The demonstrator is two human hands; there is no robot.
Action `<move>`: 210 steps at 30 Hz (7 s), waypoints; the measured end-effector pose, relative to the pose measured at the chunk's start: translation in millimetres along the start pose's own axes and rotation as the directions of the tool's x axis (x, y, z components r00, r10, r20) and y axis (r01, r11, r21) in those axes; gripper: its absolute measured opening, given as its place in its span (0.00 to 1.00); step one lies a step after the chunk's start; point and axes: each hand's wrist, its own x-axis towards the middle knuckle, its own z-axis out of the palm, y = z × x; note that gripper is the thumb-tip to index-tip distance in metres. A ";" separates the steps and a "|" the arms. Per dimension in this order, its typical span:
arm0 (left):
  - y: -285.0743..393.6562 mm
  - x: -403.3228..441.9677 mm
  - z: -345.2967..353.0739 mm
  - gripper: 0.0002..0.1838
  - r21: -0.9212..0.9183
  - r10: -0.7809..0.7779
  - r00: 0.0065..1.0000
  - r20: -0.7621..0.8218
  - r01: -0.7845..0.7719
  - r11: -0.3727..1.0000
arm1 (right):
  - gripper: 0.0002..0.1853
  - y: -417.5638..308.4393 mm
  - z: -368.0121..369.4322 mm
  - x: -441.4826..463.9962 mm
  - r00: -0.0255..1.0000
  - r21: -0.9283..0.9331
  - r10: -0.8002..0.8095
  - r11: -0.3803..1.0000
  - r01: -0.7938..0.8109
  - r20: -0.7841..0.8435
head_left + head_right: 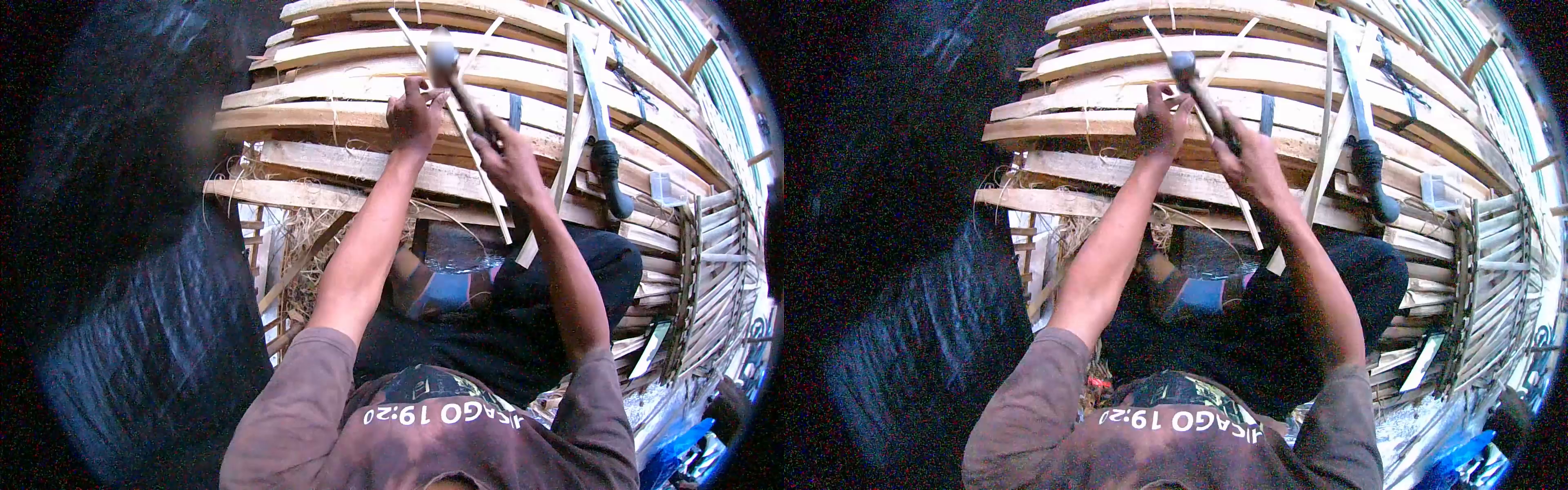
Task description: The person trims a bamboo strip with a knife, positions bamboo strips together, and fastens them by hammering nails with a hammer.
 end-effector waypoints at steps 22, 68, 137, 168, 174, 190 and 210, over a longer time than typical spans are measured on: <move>1.0 0.2 -0.7 0.22 -0.034 0.018 1.000 -0.025 -0.018 0.999 | 0.25 -26.6 -12.1 0.6 0.992 0.123 0.110 0.987 -0.102 -0.056; 2.7 -1.4 -1.8 0.22 -0.063 0.008 1.000 0.001 -0.008 0.998 | 0.25 -38.6 -11.3 6.3 0.992 0.188 0.099 0.979 -0.084 -0.072; -6.0 -55.8 -19.2 0.25 0.242 0.312 0.942 0.126 -0.334 0.911 | 0.24 23.3 7.5 12.6 0.997 -0.031 0.068 0.997 -0.070 -0.043; -5.1 -61.8 -19.2 0.35 0.288 0.347 0.898 0.273 -0.420 0.861 | 0.25 -6.8 -15.4 -8.9 0.986 -0.013 0.125 0.992 -0.124 0.110; -4.6 -61.3 -19.9 0.33 0.251 0.355 0.899 0.257 -0.417 0.874 | 0.25 -4.8 -13.1 -8.3 0.986 0.040 0.135 0.989 -0.139 0.093; -6.2 -61.7 -18.6 0.37 0.271 0.363 0.899 0.245 -0.422 0.865 | 0.25 -3.9 -7.1 -6.3 0.980 0.046 0.152 0.986 -0.159 0.125; -2.1 -59.9 -19.4 0.38 0.279 0.272 0.914 0.301 -0.357 0.891 | 0.24 -1.2 -16.5 -14.2 0.973 0.074 0.224 0.971 -0.227 0.049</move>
